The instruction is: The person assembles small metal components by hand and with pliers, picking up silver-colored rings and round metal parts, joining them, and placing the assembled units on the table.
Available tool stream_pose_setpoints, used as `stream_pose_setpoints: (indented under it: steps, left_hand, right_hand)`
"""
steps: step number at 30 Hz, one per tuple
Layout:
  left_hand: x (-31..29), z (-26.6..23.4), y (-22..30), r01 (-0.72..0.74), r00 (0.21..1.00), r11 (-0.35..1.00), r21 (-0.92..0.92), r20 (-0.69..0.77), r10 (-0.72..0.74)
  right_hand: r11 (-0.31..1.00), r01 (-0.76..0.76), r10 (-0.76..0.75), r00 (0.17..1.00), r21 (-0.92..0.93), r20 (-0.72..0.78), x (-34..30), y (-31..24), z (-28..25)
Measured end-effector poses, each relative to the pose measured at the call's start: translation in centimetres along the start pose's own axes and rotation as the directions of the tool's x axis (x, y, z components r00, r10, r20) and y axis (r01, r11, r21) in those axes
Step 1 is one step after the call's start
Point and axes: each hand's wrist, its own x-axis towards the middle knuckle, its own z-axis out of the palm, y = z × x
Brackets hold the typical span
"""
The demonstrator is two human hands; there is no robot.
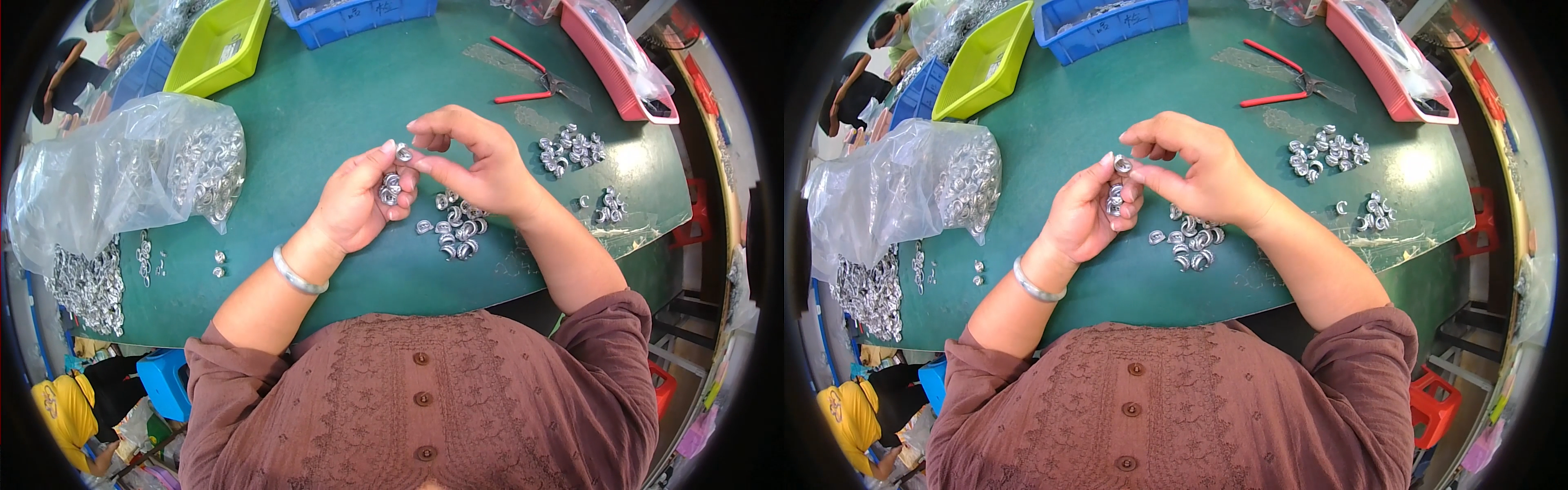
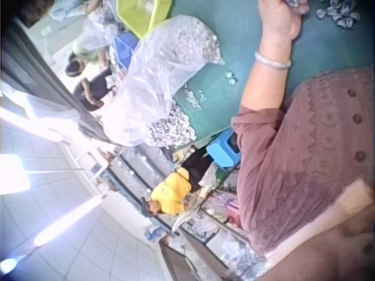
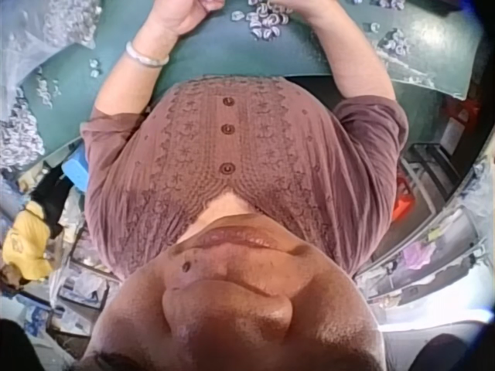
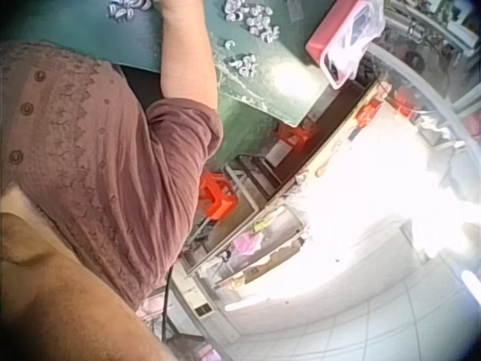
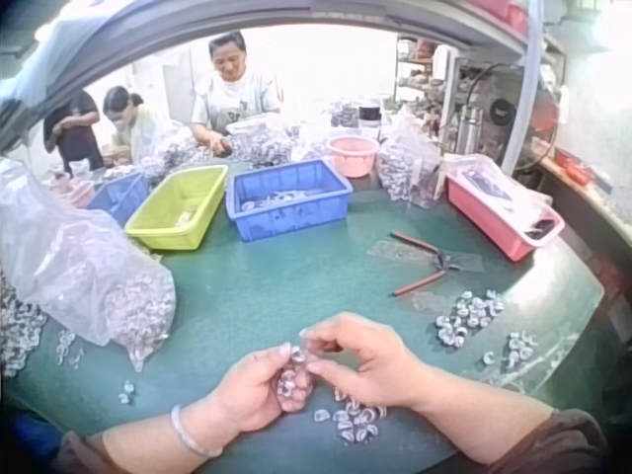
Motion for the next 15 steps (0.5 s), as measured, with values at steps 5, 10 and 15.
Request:
stream_pose_setpoints:
  steps: [5, 10, 15]
  left_hand:
    - [0.1, -0.6, 0.4, 0.054, 0.998, 0.989, -0.139, 0.047, -0.048]
    - [0.2, -0.8, 0.5, 0.075, 0.997, 0.970, -0.230, 0.030, -0.070]
    - [0.3, -1.3, 0.5, 0.083, 0.994, 0.964, -0.254, 0.091, -0.062]
  right_hand:
    - [0.980, -0.200, 0.200, 0.975, -0.011, 0.100, 0.2, 0.5, -1.6]
    - [0.957, -0.043, 0.213, 0.777, -0.287, 0.592, -0.2, 0.7, -2.1]
    - [0.950, -0.079, 0.259, 0.737, -0.301, 0.624, -0.2, 0.6, -2.1]
